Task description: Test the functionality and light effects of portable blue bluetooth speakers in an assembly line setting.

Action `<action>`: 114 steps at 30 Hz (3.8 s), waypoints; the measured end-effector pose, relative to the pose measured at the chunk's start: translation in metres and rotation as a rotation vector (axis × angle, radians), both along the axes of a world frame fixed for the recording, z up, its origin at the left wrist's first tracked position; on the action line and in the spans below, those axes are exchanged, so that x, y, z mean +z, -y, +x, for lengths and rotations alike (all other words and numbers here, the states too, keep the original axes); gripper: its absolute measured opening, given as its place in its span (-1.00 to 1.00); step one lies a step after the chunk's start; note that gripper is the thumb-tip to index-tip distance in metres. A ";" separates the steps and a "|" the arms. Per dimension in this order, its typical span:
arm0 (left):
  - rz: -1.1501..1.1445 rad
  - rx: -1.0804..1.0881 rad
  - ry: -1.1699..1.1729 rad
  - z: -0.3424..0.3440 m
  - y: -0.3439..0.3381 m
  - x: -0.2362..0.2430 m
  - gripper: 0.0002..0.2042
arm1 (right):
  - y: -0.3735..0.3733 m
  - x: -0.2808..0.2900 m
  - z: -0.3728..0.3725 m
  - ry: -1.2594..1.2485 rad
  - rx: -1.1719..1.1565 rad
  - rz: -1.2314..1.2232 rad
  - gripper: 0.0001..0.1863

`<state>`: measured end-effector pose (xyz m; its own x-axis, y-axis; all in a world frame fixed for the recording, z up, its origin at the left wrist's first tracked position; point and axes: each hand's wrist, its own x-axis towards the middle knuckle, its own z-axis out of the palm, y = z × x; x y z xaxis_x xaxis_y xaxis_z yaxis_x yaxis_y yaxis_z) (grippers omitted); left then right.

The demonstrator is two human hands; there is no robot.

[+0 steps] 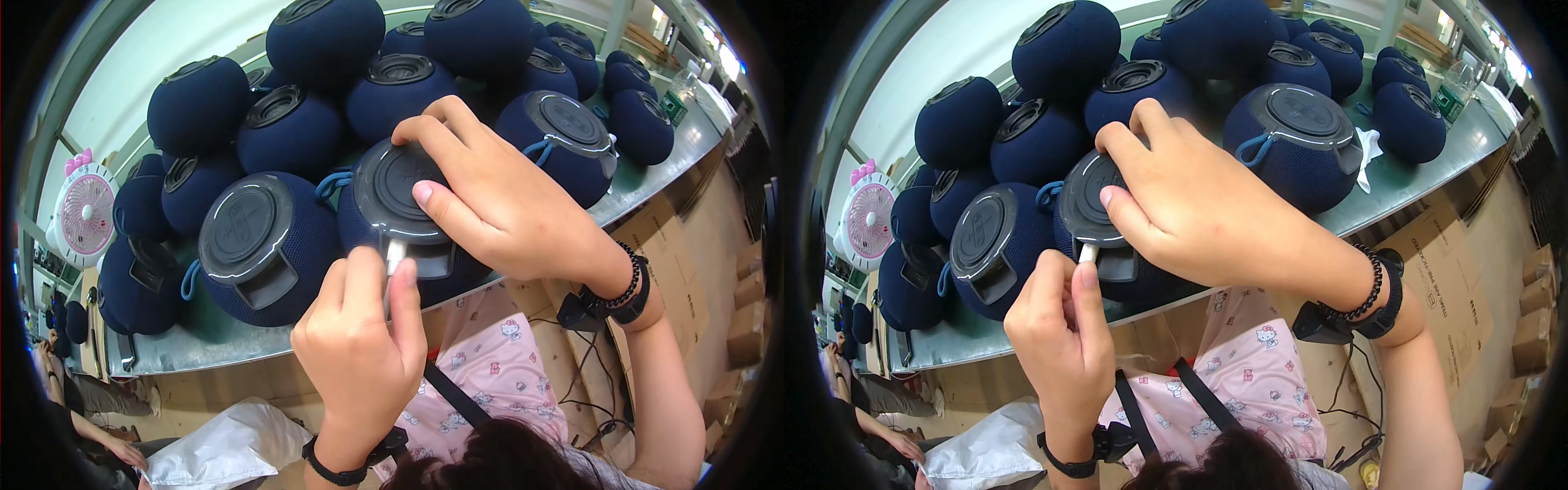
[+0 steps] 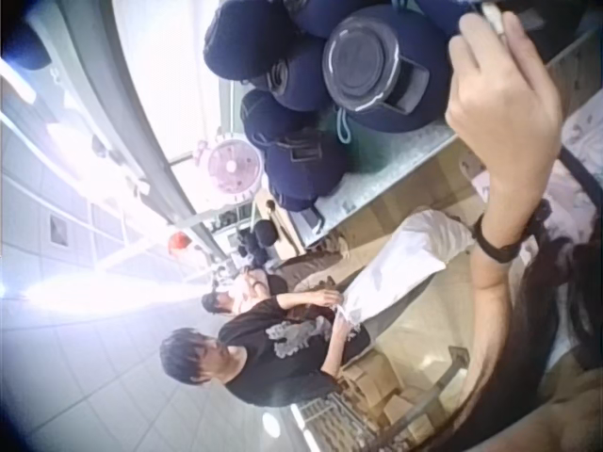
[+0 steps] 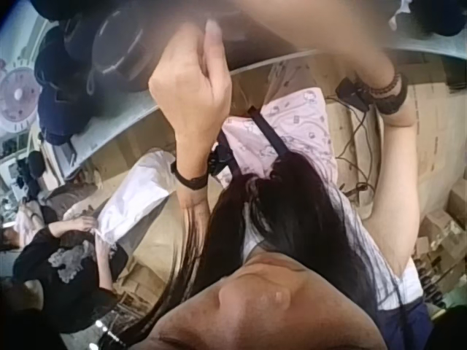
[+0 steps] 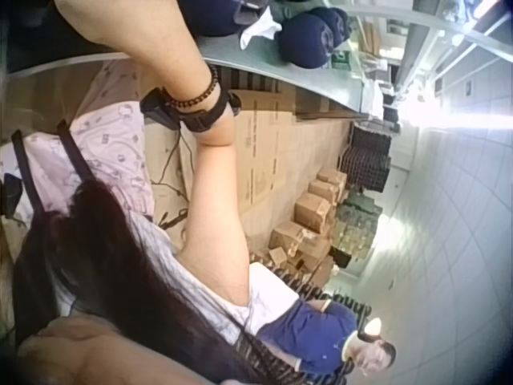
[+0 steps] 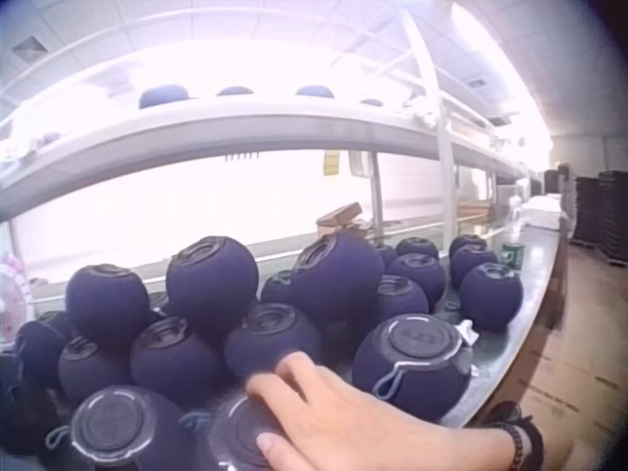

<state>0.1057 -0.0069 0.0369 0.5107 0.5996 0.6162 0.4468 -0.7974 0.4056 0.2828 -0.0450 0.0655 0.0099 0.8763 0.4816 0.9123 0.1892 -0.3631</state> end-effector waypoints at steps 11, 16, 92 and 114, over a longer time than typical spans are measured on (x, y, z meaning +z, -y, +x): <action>-0.033 -0.040 0.046 -0.004 0.009 -0.007 -0.87 | 0.000 0.002 0.004 -0.048 0.057 -0.037 -0.57; -0.026 -0.026 0.043 -0.001 0.009 -0.006 -0.87 | 0.000 0.002 0.004 -0.020 0.060 -0.033 -0.57; -0.520 0.673 -0.317 -0.189 -0.090 -0.297 -0.57 | -0.014 -0.126 -0.158 0.052 0.664 -0.035 -0.75; -0.758 -0.358 0.423 -0.174 -0.093 -0.015 -0.17 | -0.102 0.035 -0.117 0.369 0.202 -0.352 0.13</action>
